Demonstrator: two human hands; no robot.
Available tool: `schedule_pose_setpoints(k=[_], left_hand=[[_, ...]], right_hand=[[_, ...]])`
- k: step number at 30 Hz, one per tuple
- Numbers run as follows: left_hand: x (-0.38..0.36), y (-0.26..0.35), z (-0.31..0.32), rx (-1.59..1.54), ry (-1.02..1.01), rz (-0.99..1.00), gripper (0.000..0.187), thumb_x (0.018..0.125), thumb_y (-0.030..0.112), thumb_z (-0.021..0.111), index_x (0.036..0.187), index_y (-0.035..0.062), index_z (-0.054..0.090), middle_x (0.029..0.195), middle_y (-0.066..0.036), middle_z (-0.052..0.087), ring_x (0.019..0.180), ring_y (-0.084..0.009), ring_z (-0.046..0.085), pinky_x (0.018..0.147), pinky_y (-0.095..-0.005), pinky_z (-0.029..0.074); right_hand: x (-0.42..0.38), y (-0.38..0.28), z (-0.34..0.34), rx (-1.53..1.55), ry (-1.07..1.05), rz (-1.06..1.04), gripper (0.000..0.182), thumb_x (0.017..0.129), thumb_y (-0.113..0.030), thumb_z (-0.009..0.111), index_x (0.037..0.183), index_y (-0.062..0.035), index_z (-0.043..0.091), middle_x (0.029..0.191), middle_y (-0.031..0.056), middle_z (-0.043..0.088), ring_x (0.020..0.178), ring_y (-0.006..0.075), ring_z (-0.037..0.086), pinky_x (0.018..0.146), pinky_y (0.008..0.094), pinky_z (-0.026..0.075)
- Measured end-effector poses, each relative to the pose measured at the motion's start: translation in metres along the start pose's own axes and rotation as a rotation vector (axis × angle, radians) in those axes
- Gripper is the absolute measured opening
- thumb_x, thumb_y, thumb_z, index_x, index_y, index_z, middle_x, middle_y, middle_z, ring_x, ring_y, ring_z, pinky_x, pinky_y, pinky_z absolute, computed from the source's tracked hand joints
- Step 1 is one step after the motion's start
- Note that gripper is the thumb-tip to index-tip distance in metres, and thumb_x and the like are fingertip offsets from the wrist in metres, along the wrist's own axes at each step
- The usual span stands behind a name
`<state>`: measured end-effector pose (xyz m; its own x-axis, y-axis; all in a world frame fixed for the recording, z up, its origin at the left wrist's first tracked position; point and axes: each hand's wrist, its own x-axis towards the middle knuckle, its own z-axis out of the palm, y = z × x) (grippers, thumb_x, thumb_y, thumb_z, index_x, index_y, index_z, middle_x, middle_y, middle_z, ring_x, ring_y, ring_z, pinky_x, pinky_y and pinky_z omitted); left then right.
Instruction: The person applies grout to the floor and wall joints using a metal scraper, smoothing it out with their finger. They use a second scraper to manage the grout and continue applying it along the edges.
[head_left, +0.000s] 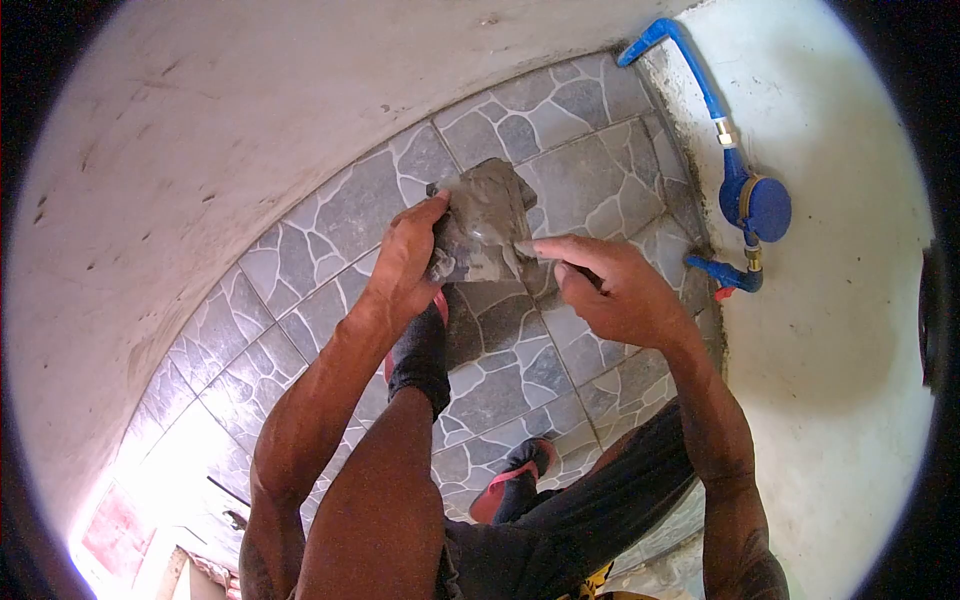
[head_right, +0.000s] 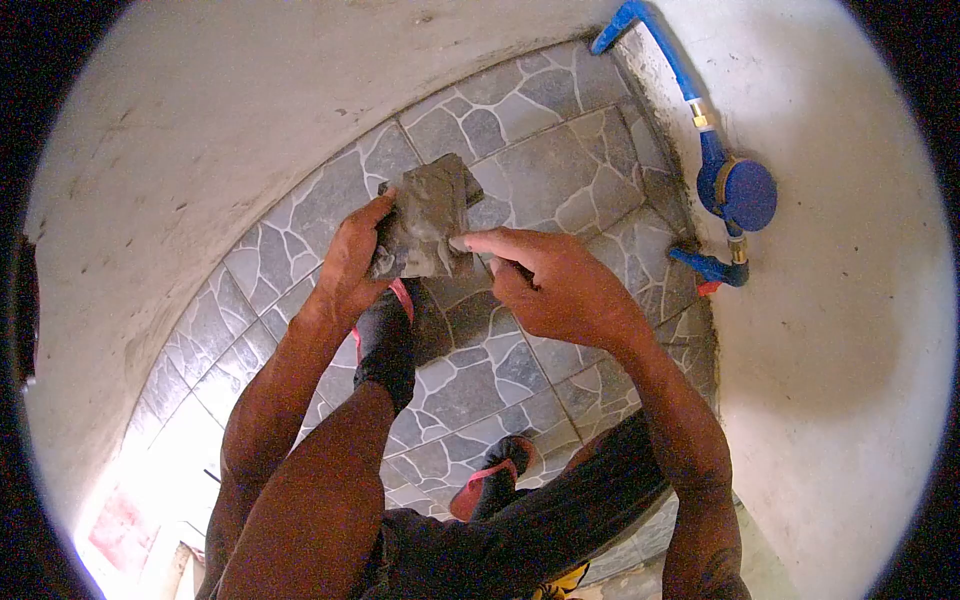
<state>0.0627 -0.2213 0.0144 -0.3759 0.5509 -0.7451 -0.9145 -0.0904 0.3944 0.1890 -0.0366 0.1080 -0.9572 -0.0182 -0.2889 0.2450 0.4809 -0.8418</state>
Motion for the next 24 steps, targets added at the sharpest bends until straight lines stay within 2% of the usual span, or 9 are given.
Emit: schedule_pose_setpoints(k=[6,9,11,14,15,17,18,21,24], left_hand=[[-0.003,0.004,0.005,0.040,0.009,0.007,0.034,0.100,0.025,0.039,0.112,-0.0023,0.056,0.099,-0.010,0.064,0.085,-0.0179,0.064,0.077,-0.0315,0.054],[-0.001,0.002,0.001,0.054,0.004,0.019,0.034,0.100,0.025,0.039,0.111,-0.0021,0.056,0.099,-0.010,0.064,0.086,-0.0179,0.065,0.077,-0.0314,0.054],[0.007,-0.001,-0.008,-0.012,0.001,-0.006,0.034,0.100,0.025,0.039,0.111,-0.0019,0.056,0.099,-0.010,0.064,0.086,-0.0180,0.065,0.077,-0.0315,0.054],[-0.004,0.005,0.006,0.032,0.096,0.018,0.029,0.098,0.024,0.044,0.102,-0.0016,0.057,0.091,-0.009,0.062,0.075,-0.0186,0.063,0.069,-0.0341,0.053],[-0.002,0.003,0.005,0.009,0.070,0.028,0.029,0.098,0.024,0.044,0.101,-0.0014,0.058,0.090,-0.009,0.062,0.075,-0.0183,0.063,0.069,-0.0338,0.052],[0.001,-0.002,-0.004,-0.040,0.020,0.047,0.029,0.098,0.025,0.045,0.099,-0.0009,0.059,0.088,-0.008,0.062,0.073,-0.0176,0.062,0.068,-0.0331,0.052],[-0.005,0.003,0.001,0.001,0.081,0.008,0.029,0.098,0.026,0.045,0.096,0.0004,0.059,0.086,-0.007,0.062,0.073,-0.0163,0.062,0.068,-0.0326,0.052],[-0.001,-0.003,-0.008,-0.070,0.085,-0.035,0.028,0.098,0.026,0.045,0.094,0.0020,0.058,0.084,-0.006,0.061,0.071,-0.0154,0.061,0.065,-0.0319,0.051],[-0.001,-0.005,-0.019,0.083,0.078,0.027,0.027,0.098,0.026,0.044,0.092,0.0034,0.058,0.083,-0.006,0.060,0.070,-0.0148,0.060,0.063,-0.0313,0.051]], right_hand=[[0.000,0.000,-0.006,0.117,-0.080,0.064,0.026,0.087,-0.004,0.049,0.110,0.0019,0.061,0.073,0.0076,0.058,0.057,0.0118,0.053,0.055,0.0285,0.045],[-0.002,-0.004,-0.011,0.338,-0.160,0.196,0.023,0.089,-0.004,0.049,0.108,0.0005,0.062,0.068,0.0053,0.055,0.053,0.0108,0.050,0.050,0.0271,0.043],[-0.003,0.004,-0.012,0.512,-0.177,0.197,0.022,0.090,-0.005,0.048,0.108,-0.0004,0.061,0.068,0.0053,0.054,0.054,0.0117,0.050,0.050,0.0276,0.043],[-0.001,0.021,-0.011,0.773,-0.186,0.200,0.023,0.092,-0.007,0.047,0.112,-0.0014,0.058,0.068,0.0057,0.053,0.056,0.0133,0.051,0.051,0.0291,0.044],[0.000,0.027,-0.012,0.857,-0.183,0.199,0.024,0.093,-0.007,0.047,0.114,-0.0016,0.057,0.068,0.0059,0.052,0.056,0.0139,0.051,0.052,0.0298,0.045],[0.011,0.043,-0.019,0.927,-0.055,0.232,0.029,0.093,-0.009,0.047,0.121,-0.0017,0.051,0.072,0.0064,0.053,0.059,0.0148,0.052,0.053,0.0311,0.045],[0.020,0.052,-0.022,0.964,0.005,0.248,0.033,0.093,-0.010,0.047,0.125,-0.0017,0.049,0.075,0.0066,0.054,0.061,0.0152,0.053,0.054,0.0318,0.046],[0.067,0.086,-0.024,1.022,0.321,0.213,0.044,0.093,-0.011,0.049,0.135,-0.0031,0.037,0.085,0.0096,0.057,0.067,0.0182,0.057,0.057,0.0349,0.049],[0.121,0.127,-0.028,0.978,0.598,0.218,0.051,0.093,-0.012,0.051,0.139,-0.0041,0.030,0.092,0.0129,0.059,0.076,0.0227,0.062,0.062,0.0361,0.053]])
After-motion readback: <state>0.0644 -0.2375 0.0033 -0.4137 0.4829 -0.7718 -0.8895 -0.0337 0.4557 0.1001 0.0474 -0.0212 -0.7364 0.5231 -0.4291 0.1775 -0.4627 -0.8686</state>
